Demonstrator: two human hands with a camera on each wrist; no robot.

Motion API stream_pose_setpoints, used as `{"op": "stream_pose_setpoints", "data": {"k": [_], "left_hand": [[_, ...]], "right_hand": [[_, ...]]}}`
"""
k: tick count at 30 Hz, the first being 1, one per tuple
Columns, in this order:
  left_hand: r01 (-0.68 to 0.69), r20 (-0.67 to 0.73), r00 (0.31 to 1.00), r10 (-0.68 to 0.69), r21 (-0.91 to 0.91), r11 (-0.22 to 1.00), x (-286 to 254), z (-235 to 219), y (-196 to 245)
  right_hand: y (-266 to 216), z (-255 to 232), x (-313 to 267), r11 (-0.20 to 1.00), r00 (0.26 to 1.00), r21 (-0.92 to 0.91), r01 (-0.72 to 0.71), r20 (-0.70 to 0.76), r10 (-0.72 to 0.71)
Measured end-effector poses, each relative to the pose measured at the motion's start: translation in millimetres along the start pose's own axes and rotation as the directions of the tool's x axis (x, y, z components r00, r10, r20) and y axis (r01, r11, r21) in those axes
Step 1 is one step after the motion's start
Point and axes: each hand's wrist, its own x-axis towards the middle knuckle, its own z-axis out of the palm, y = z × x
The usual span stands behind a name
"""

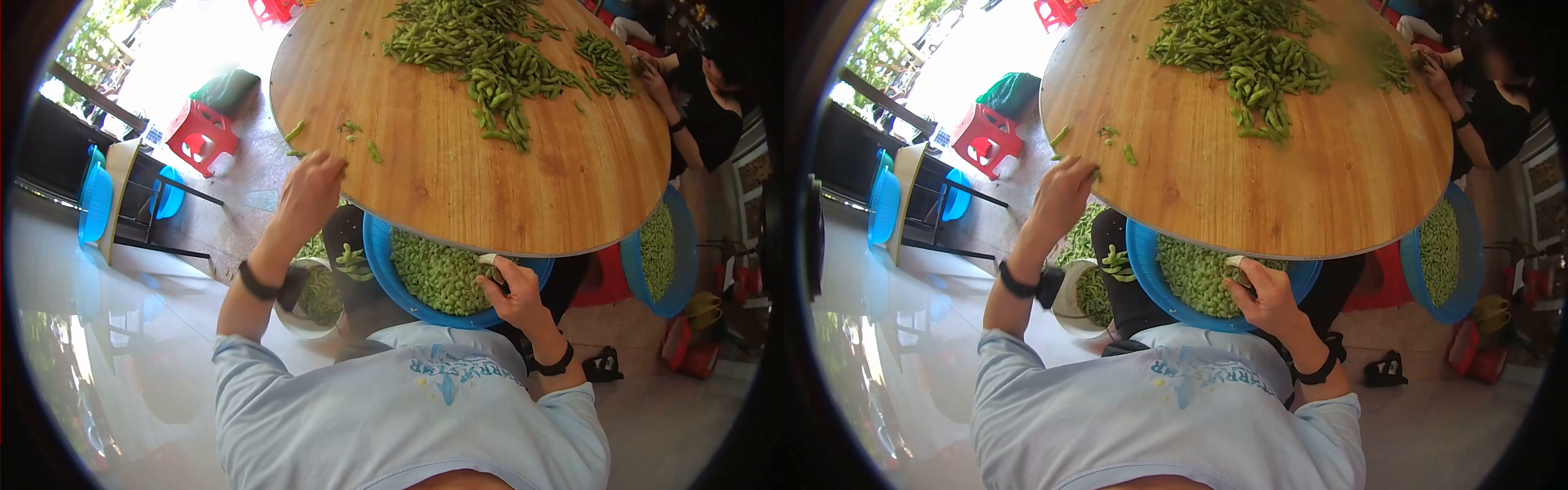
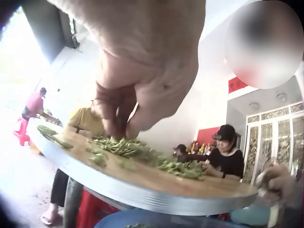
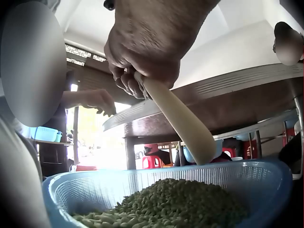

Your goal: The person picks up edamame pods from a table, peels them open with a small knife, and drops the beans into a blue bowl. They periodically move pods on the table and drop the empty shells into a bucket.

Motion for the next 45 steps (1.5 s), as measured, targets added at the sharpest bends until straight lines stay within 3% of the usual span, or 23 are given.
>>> {"op": "stream_pose_setpoints", "data": {"k": [2,4,6,8,10,11,12,14,16,17,19,22,23,25,27,28,30,37,38,39,40,42,45], "left_hand": [[-0.014,-0.034,0.999,0.013,-0.043,0.999,33,25,-18],[-0.038,-0.058,0.998,0.034,-0.074,0.997,59,54,-41],[0.053,0.014,0.998,-0.057,0.205,0.977,73,67,-49],[0.094,-0.001,0.995,-0.095,0.125,0.988,70,64,-49],[0.117,-0.013,0.993,-0.117,0.046,0.992,67,53,-31],[0.044,-0.099,0.994,-0.043,0.004,0.999,61,47,-19],[-0.040,-0.179,0.983,0.033,-0.033,0.999,54,41,-4],[-0.030,0.099,0.992,0.080,-0.424,0.905,34,14,51],[-0.108,0.237,0.921,0.309,-0.607,0.787,13,14,88],[-0.124,0.235,0.915,0.328,-0.610,0.783,9,22,100],[-0.288,0.154,0.849,0.505,-0.667,0.687,6,45,117],[-0.304,0.181,0.847,0.500,-0.606,0.735,45,64,125],[-0.296,0.217,0.863,0.456,-0.514,0.805,66,67,128],[-0.318,0.034,0.932,0.361,-0.398,0.860,104,92,128],[-0.328,-0.035,0.944,0.328,-0.201,0.923,130,117,123],[-0.331,-0.033,0.943,0.332,-0.203,0.921,137,119,123],[-0.197,0.139,0.964,0.227,-0.202,0.959,144,125,122],[-0.312,0.018,0.947,0.321,-0.190,0.931,127,119,104],[-0.132,0.145,0.964,0.224,-0.469,0.873,118,110,104],[0.093,0.297,0.942,0.158,-0.681,0.727,106,100,109],[0.099,0.305,0.939,0.160,-0.682,0.724,94,89,115],[0.468,0.512,0.837,0.194,-0.852,0.233,70,71,126],[0.529,0.546,0.815,0.196,-0.838,0.137,44,68,133]], "right_hand": [[0,-2,6,0.999,0.999,-0.006,0.031,-0.011,-0.031],[1,-4,5,0.999,0.999,0.017,-0.034,-0.029,0.035],[3,-9,1,0.997,0.995,0.025,-0.068,-0.065,0.070],[6,-13,-7,0.993,0.986,0.037,-0.116,-0.115,0.119],[9,-16,-13,0.905,0.912,0.312,-0.290,-0.196,0.360],[8,-18,-13,0.812,0.879,0.489,-0.320,-0.166,0.446],[8,-20,-10,0.809,0.868,0.494,-0.320,-0.190,0.459],[10,-27,-3,0.656,0.848,0.706,-0.267,-0.152,0.509],[17,-26,-1,0.644,0.847,0.731,-0.227,-0.178,0.501],[18,-25,-1,0.602,0.837,0.769,-0.213,-0.173,0.518],[20,-24,-2,0.540,0.823,0.814,-0.214,-0.147,0.549],[25,-24,-6,0.535,0.839,0.816,-0.218,-0.123,0.530],[24,-25,-5,0.530,0.838,0.820,-0.214,-0.124,0.531],[22,-24,-2,0.528,0.826,0.821,-0.216,-0.135,0.547],[21,-25,2,0.529,0.816,0.823,-0.208,-0.152,0.557],[21,-27,1,0.532,0.824,0.818,-0.218,-0.139,0.550],[21,-28,-2,0.531,0.825,0.814,-0.233,-0.123,0.552],[19,-24,7,0.430,0.824,0.867,-0.252,-0.041,0.565],[18,-24,9,0.397,0.818,0.883,-0.249,-0.028,0.575],[16,-23,12,0.391,0.810,0.885,-0.253,-0.027,0.585],[15,-23,16,0.351,0.817,0.904,-0.243,-0.004,0.577],[14,-21,22,0.307,0.817,0.923,-0.233,0.015,0.576],[11,-17,25,0.250,0.850,0.937,-0.246,0.084,0.520]]}}
